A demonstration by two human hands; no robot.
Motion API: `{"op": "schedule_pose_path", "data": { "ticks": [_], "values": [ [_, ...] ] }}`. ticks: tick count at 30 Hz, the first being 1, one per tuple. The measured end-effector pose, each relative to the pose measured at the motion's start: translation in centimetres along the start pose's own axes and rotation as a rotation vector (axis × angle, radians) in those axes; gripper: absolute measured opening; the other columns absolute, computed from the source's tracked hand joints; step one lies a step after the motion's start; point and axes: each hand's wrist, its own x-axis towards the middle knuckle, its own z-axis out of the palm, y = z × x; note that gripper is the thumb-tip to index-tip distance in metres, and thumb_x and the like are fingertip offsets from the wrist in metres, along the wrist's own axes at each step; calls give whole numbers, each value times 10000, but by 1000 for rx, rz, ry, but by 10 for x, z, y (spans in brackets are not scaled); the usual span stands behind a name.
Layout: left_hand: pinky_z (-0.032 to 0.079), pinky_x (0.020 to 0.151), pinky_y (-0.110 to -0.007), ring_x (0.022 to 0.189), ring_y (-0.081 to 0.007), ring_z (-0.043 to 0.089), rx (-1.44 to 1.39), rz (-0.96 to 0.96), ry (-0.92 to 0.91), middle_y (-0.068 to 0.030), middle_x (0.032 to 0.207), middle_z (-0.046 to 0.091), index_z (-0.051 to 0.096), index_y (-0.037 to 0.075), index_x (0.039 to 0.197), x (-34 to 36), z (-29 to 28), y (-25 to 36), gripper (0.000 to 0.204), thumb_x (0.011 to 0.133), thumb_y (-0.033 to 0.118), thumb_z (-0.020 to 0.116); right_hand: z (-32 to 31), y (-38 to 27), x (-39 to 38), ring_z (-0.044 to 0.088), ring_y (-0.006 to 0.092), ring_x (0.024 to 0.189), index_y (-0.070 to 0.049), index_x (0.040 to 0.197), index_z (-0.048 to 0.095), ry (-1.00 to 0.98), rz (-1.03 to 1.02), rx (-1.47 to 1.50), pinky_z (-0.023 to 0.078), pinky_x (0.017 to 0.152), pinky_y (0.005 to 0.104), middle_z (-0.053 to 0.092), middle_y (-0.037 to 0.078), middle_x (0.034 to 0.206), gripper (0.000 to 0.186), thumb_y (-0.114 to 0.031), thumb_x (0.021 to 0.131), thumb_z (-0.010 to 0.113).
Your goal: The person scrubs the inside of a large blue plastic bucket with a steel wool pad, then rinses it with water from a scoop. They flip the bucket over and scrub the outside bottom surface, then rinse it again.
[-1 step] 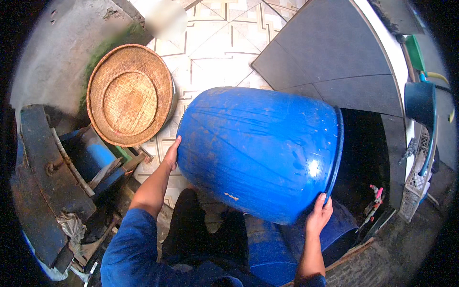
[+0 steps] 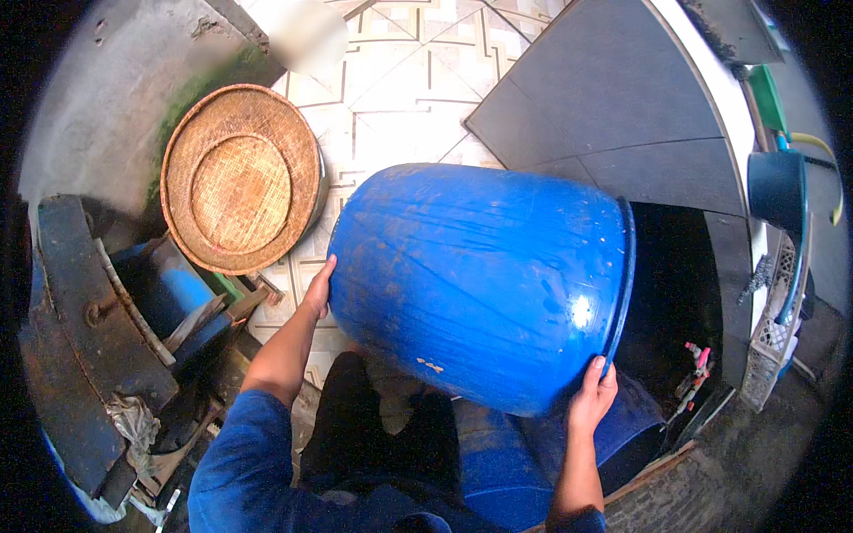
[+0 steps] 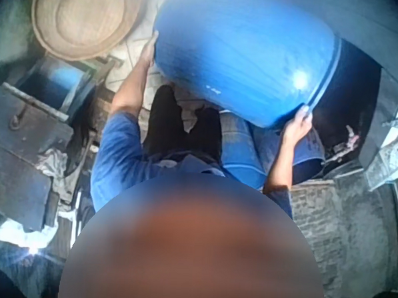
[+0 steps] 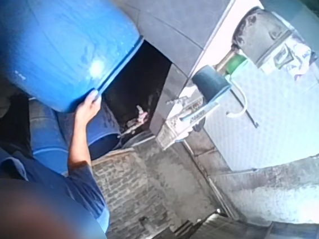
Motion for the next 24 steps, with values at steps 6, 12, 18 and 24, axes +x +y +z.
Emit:
{"op": "schedule_pose_path", "data": {
  "ticks": [6,12,18,24],
  "values": [
    [459,1073,-438,1245,-308,589,-23,101,102,-233,1392,583,502,-50,1429,-19,23,2,834,958,633,587,-7,33,25,404,31,735,-78,872,621,27,83,227,331,646,239,513,-92,790,305,-307,1070,579],
    [501,954,-380,1027,-245,668,414,399,336,-178,1117,719,667,-22,1233,-89,37,52,677,957,594,623,-12,90,53,573,82,836,-37,1030,689,10,223,550,470,788,266,668,-18,943,323,-342,1062,588],
    [521,926,-484,1067,-415,695,1025,614,622,-238,1140,723,609,128,1387,-193,90,100,698,894,621,655,18,154,79,660,248,1076,32,1249,640,-58,422,747,506,998,415,695,149,1230,527,-445,1031,599],
    [514,931,-481,1082,-414,688,1148,774,706,-248,1165,710,553,48,1427,-238,131,100,734,866,482,744,67,208,106,627,286,1166,14,1372,582,-110,656,813,476,1057,443,649,169,1329,668,-545,1006,584]
  ]
}}
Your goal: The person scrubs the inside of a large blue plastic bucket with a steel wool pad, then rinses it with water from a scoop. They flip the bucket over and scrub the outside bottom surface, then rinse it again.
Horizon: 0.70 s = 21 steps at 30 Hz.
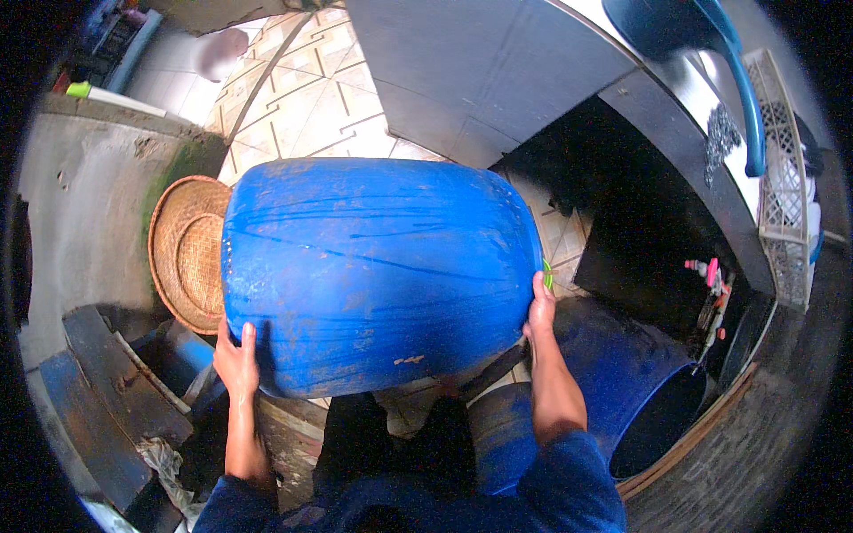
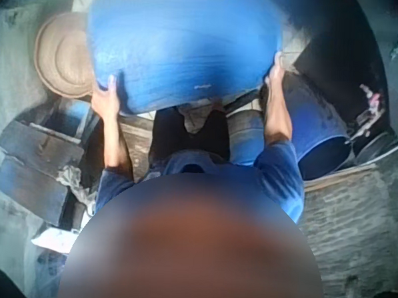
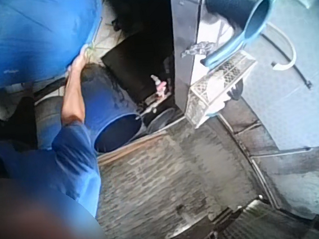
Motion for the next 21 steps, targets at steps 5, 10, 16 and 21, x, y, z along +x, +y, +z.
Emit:
{"op": "schedule_pose_path", "data": {
  "ticks": [5,10,16,21],
  "values": [
    [513,935,-467,1075,-393,691,-12,79,29,-256,1165,705,531,-4,1430,-16,3,26,807,861,531,734,-5,14,35,587,297,1232,11,1420,537,-11,26,-19,435,1097,466,605,182,1384,803,-637,951,605],
    [501,1001,-438,1156,-349,674,-151,185,-50,-287,1227,677,464,-93,1456,-49,2,70,1028,787,618,783,-29,17,65,636,269,1151,-9,1342,613,83,67,-17,494,1028,434,662,157,1297,720,-626,973,582],
    [512,995,-408,1157,-304,668,-326,299,-197,-299,1263,661,394,-151,1475,-85,10,120,1152,740,628,817,-60,22,98,671,277,1071,-45,1365,574,182,104,-43,534,970,453,679,145,1233,737,-674,988,499],
    [516,979,-402,1120,-295,673,-311,382,-143,-283,1243,668,385,-141,1490,-95,12,137,1155,754,648,799,-67,61,101,668,283,1062,-62,1309,592,171,174,48,544,948,469,685,134,1204,673,-651,1026,430]
  ]
}}
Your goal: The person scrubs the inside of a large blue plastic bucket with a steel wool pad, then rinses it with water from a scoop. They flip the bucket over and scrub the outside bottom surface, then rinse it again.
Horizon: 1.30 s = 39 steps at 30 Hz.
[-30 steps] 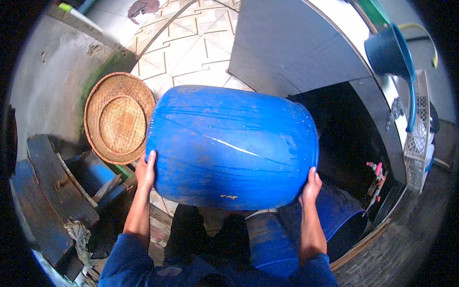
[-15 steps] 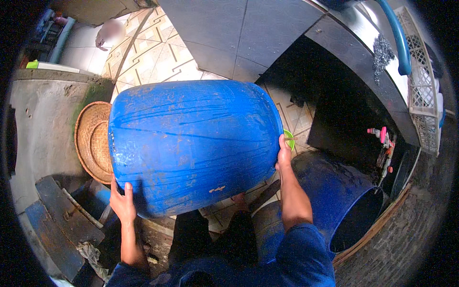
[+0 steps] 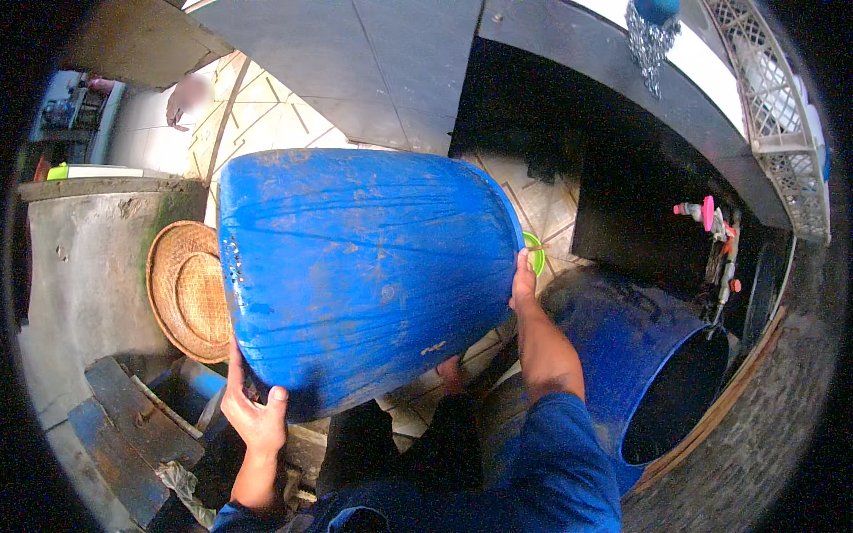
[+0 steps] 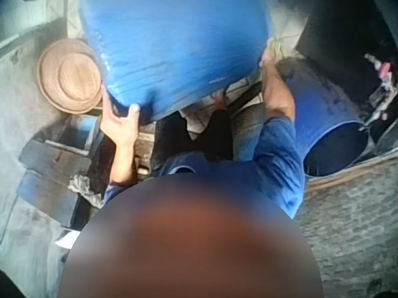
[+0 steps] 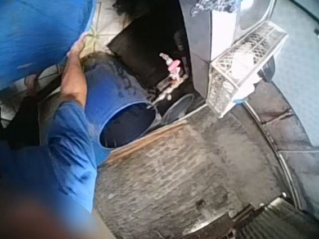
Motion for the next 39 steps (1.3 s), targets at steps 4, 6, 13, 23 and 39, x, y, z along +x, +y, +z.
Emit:
{"op": "schedule_pose_path", "data": {
  "ticks": [4,6,13,23,39],
  "values": [
    [508,989,-398,1121,-293,666,25,52,-6,-280,1248,661,392,-135,1492,-3,1,5,1117,784,637,780,13,42,20,591,318,1198,-137,1441,475,-106,23,92,489,1037,524,598,139,1355,681,-670,1029,377],
    [492,1016,-414,1162,-322,656,66,79,-15,-300,1284,641,395,-133,1492,-3,2,4,1075,814,616,763,24,55,27,580,321,1211,-147,1452,434,-55,35,85,487,1034,546,571,131,1386,687,-681,1026,364],
    [429,1097,-442,1303,-420,574,187,211,-40,-324,1431,541,400,-116,1495,-12,-2,-2,1036,792,526,809,50,50,-75,62,334,1572,-253,1644,-66,-200,68,-51,230,1210,580,-42,111,1718,896,-705,1007,373],
    [354,1173,-458,1437,-421,436,179,333,-179,-284,1532,453,382,-42,1536,-40,18,10,946,819,420,789,67,31,-213,26,334,1569,-336,1632,-92,-369,23,-66,195,1179,592,-46,143,1717,941,-628,991,532],
    [359,1162,-509,1412,-465,447,170,408,-165,-320,1496,470,382,-48,1526,-35,18,5,1009,765,439,832,76,44,-236,139,398,1542,-419,1612,-110,-499,172,12,300,1079,741,48,79,1719,908,-496,1023,578]
  ]
}}
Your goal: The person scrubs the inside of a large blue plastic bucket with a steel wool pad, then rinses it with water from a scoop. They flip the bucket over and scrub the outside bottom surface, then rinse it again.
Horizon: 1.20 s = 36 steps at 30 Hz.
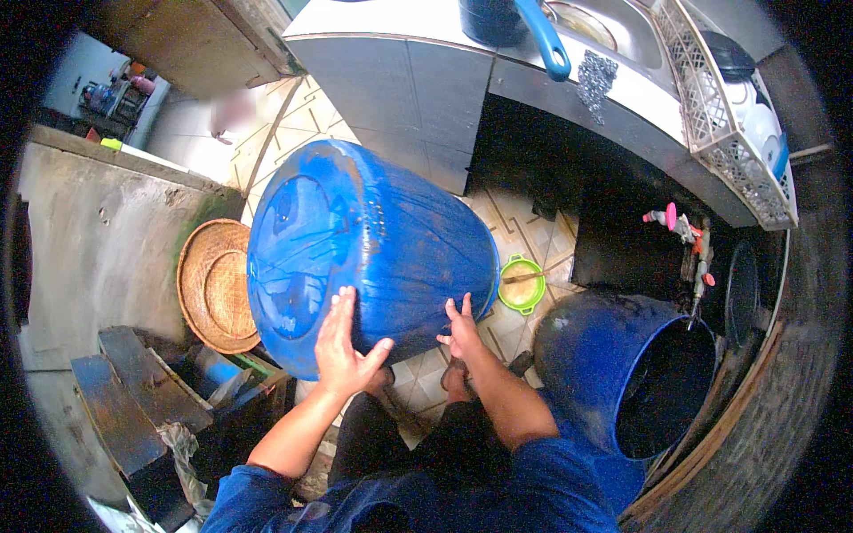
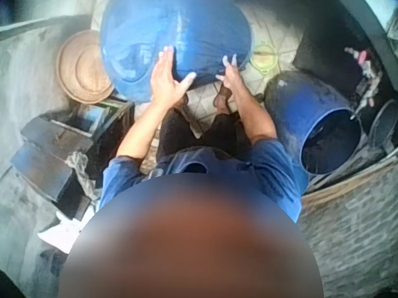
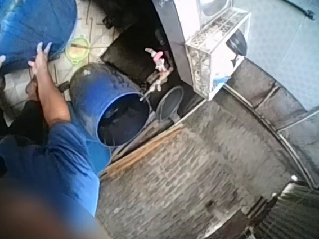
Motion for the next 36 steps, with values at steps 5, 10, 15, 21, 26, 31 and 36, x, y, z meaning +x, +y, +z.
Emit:
{"op": "schedule_pose_path", "data": {
  "ticks": [5,10,15,21,26,31,36],
  "values": [
    [356,1174,-480,1434,-457,415,-223,21,-158,-314,1538,413,354,-21,1547,-9,21,-5,959,817,407,804,-1,16,17,60,339,1571,-382,1635,-4,11,0,38,280,1100,712,55,12,1726,726,-427,1084,468],
    [179,1209,-609,1528,-504,158,126,-197,-260,-279,1634,264,332,100,1591,-39,39,-41,954,840,528,734,-26,17,19,312,243,1483,-363,1615,214,59,-4,248,314,1094,650,299,-46,1644,541,-451,1107,376],
    [81,1226,-615,1555,-473,33,139,-407,-490,-230,1697,74,218,218,1642,-68,70,-100,988,866,674,626,-43,-3,7,229,264,1524,-360,1630,163,23,-72,156,193,1160,663,231,-34,1679,594,-466,1096,402],
    [4,1231,-610,1562,-445,-85,169,-409,-561,-200,1708,-69,98,248,1660,-84,97,-113,1123,812,777,610,0,-73,-42,264,288,1525,-174,1617,225,297,-383,-247,235,1193,499,268,99,1667,634,-435,1087,455],
    [-2,1229,-620,1558,-436,-123,217,-423,-677,-186,1705,-126,34,253,1660,-75,88,-108,1187,784,823,597,53,-228,-116,296,287,1519,-73,1589,305,257,-1098,-165,292,1172,435,312,158,1644,647,-458,1087,441],
    [18,1232,-613,1557,-437,-132,202,-431,-717,-190,1704,-128,26,252,1660,-69,81,-107,1204,772,846,583,122,-389,-171,334,256,1489,-74,1530,415,12,-1167,-154,254,1181,516,411,141,1577,630,-463,1047,528],
    [57,1224,-623,1553,-454,-123,178,-434,-750,-215,1695,-143,8,241,1658,-67,80,-109,1240,755,879,568,167,-427,-175,701,154,823,-54,1110,615,-161,-843,-396,558,637,300,711,85,1010,260,-303,1042,585]
  ]
}}
